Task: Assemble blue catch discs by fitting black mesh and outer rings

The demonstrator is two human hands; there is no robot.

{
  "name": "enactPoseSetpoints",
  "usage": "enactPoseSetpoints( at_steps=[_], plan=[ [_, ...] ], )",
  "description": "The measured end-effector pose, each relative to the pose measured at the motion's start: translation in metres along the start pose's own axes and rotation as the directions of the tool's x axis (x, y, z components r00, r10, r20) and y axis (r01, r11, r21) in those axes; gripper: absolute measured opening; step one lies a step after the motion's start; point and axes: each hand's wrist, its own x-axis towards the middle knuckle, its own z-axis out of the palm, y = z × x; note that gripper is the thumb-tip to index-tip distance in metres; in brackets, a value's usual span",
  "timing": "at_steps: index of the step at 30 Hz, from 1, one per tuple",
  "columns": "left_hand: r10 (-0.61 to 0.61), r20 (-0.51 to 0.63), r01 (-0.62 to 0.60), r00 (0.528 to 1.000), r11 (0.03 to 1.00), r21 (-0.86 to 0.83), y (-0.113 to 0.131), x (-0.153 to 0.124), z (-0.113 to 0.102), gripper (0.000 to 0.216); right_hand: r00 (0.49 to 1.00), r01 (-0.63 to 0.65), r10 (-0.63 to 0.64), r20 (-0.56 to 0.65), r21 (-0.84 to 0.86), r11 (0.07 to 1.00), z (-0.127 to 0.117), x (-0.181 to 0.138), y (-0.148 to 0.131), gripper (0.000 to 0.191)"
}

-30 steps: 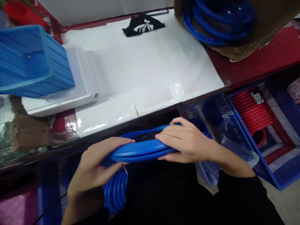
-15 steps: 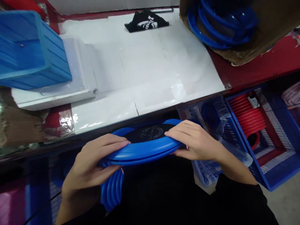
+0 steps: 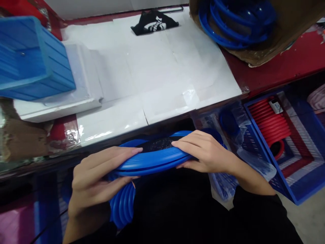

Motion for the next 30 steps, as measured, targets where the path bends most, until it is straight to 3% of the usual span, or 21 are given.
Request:
enactPoseSetpoints(
  at_steps=[9,11,16,18,24,30],
  plan=[
    [0.049,-0.101,-0.038,0.994,0.994,0.103,0.011,0.002,0.012,0.042,0.991,0.003,0.004,-0.132,0.056,0.998,0.005,-0.002,0.003,0.046],
    [0.036,-0.069,-0.028,0.997,0.994,0.102,0.011,0.003,0.010,0.045,0.993,0.003,0.006,-0.121,0.075,0.997,0.003,-0.003,0.006,0.044],
    [0.018,0.169,-0.023,0.985,0.999,0.024,0.004,0.002,0.001,0.048,0.995,-0.037,0.048,-0.086,0.135,0.990,0.001,-0.007,0.009,0.037],
    [0.013,0.204,-0.020,0.979,0.999,0.032,0.003,0.000,0.002,0.047,0.995,-0.062,0.071,-0.070,0.131,0.989,0.001,-0.010,0.009,0.038],
    [0.083,0.082,-0.092,0.993,0.990,0.109,0.017,-0.003,0.013,0.043,0.997,-0.059,0.063,-0.045,0.103,0.993,-0.004,-0.015,0.009,0.045],
    [0.121,0.074,-0.129,0.990,0.984,0.125,0.018,-0.001,0.012,0.039,0.994,-0.100,0.094,0.063,0.099,0.990,-0.013,-0.012,0.009,0.037]
  ],
)
